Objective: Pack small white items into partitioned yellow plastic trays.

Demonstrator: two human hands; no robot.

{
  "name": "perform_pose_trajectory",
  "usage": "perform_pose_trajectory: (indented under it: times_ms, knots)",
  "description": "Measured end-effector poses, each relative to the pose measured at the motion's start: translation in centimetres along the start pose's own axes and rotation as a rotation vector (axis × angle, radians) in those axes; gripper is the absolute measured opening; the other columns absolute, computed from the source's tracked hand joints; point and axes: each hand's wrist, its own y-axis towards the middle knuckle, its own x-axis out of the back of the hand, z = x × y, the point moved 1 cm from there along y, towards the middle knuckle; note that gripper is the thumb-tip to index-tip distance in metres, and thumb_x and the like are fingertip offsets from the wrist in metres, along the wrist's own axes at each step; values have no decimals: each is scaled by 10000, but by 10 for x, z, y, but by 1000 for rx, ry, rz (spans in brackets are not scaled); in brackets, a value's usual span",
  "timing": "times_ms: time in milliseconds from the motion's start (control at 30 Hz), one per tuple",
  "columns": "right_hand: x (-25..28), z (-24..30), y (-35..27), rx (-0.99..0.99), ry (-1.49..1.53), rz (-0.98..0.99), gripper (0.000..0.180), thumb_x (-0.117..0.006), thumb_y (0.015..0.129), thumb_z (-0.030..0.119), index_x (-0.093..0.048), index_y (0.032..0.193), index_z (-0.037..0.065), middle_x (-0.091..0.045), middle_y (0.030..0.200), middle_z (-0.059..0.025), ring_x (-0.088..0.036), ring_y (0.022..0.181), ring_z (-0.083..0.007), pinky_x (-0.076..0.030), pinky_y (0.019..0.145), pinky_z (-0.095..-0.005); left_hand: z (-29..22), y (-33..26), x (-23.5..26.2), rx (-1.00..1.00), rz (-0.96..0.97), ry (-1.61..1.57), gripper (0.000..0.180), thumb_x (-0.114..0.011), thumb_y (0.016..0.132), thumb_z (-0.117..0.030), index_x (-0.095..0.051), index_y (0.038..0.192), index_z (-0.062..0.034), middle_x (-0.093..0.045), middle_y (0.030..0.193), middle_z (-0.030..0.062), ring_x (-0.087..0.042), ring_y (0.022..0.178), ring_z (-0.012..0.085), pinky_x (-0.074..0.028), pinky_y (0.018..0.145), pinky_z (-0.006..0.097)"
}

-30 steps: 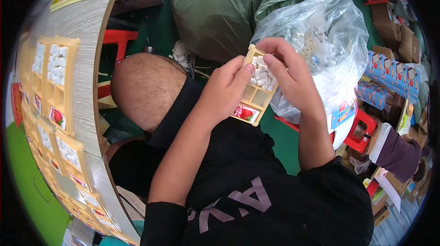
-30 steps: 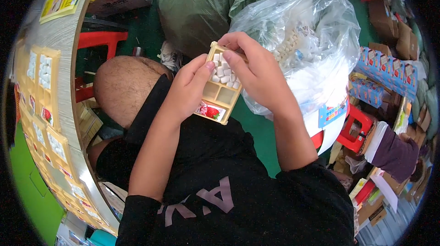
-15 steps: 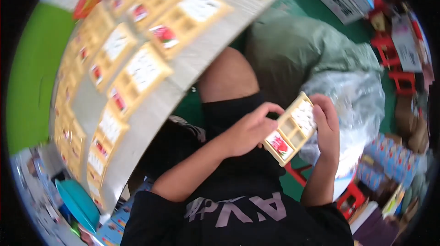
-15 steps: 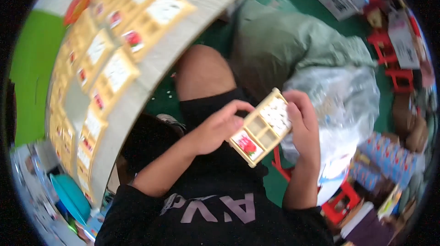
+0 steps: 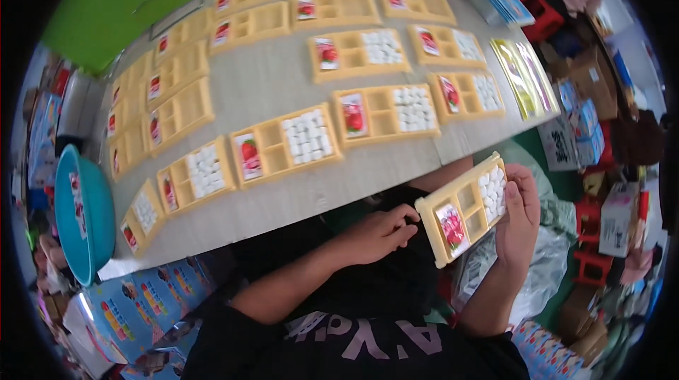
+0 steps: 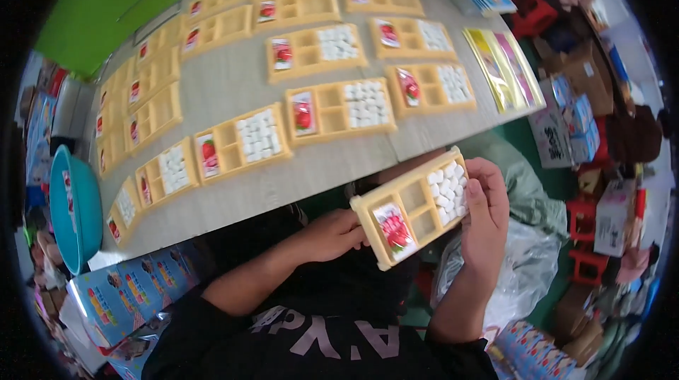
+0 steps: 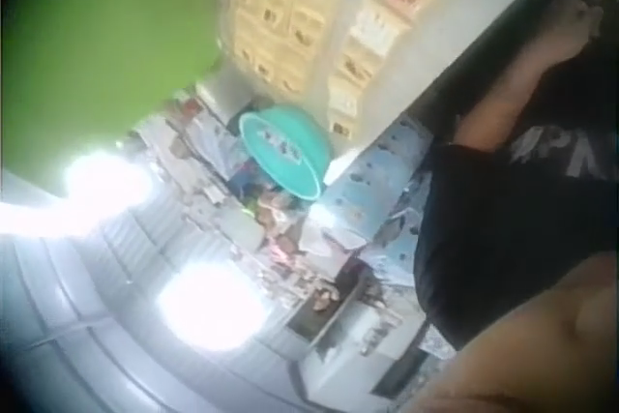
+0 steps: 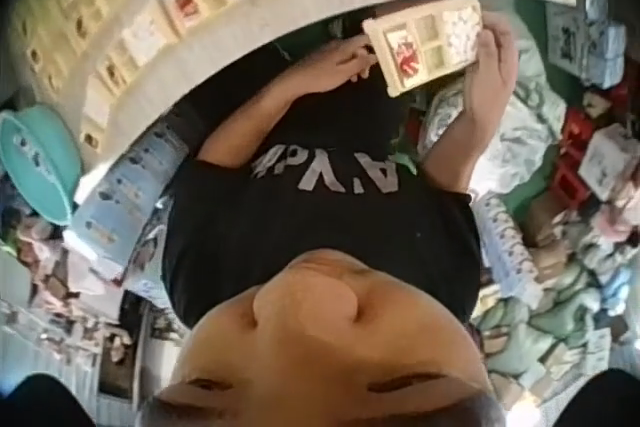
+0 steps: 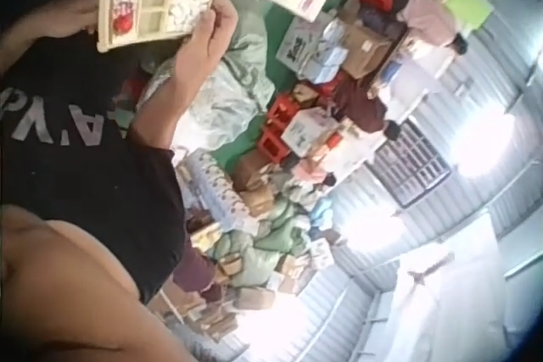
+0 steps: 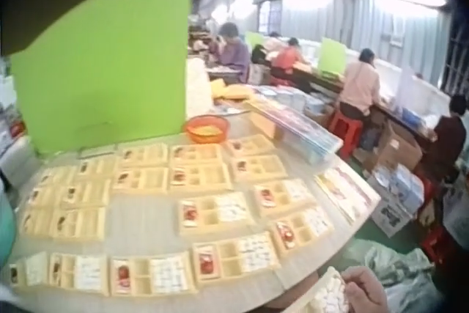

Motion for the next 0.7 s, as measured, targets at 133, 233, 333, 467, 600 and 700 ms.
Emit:
perform_pose_trajectory:
  times_ms: [133, 233, 333, 467, 600, 700]
  knots:
    - [-72, 19, 40, 28, -45, 106, 285, -509, 1063, 85, -532, 1328, -17, -621, 1206, -77, -583, 1113, -111, -467, 967, -259, 45, -7, 26, -1, -94, 55, 291, -616, 1015, -263, -612, 1189, -30, -698, 886, 141, -674, 832, 288, -521, 778, 421]
    - [-134, 43, 71, 12, -125, 216, 310, -516, 1060, 89, -523, 1362, 22, -631, 1175, -76, -611, 1045, -112, -523, 858, -269, 128, -5, 57, -203, -437, 739, 484, -613, 1009, -335, -557, 1426, -96, -586, 1372, 239, -551, 1310, 330, -405, 1126, 467]
    - [-177, 33, 103, -53, -167, 265, 340, -522, 1056, 93, -508, 1395, 65, -637, 1134, -72, -630, 950, -114, -559, 725, -282, 138, -23, 98, -127, -516, 509, 586, -576, 1019, -378, -466, 1520, -95, -443, 1552, 244, -414, 1457, 363, -324, 1204, 480]
    - [-229, 31, 129, -23, -259, 254, 409, -491, 1052, 61, -436, 1457, 75, -624, 1100, -95, -642, 874, -144, -594, 679, -309, 151, -45, 151, -196, -594, 467, 583, -570, 1022, -378, -467, 1521, -95, -443, 1555, 242, -419, 1454, 364, -330, 1201, 477]
    - [-273, 29, 138, -32, -343, 278, 457, -430, 1059, 22, -366, 1506, 99, -590, 1135, -142, -663, 888, -191, -619, 701, -328, 178, -80, 205, -235, -639, 438, 581, -564, 1024, -377, -468, 1522, -94, -442, 1558, 240, -424, 1452, 364, -335, 1198, 474]
    - [-289, 28, 141, -38, -434, 304, 451, -403, 1071, 30, -350, 1514, 102, -559, 1162, -162, -677, 869, -212, -628, 702, -321, 207, -105, 233, -249, -654, 401, 579, -559, 1026, -377, -468, 1523, -94, -442, 1560, 238, -427, 1450, 364, -340, 1196, 472]
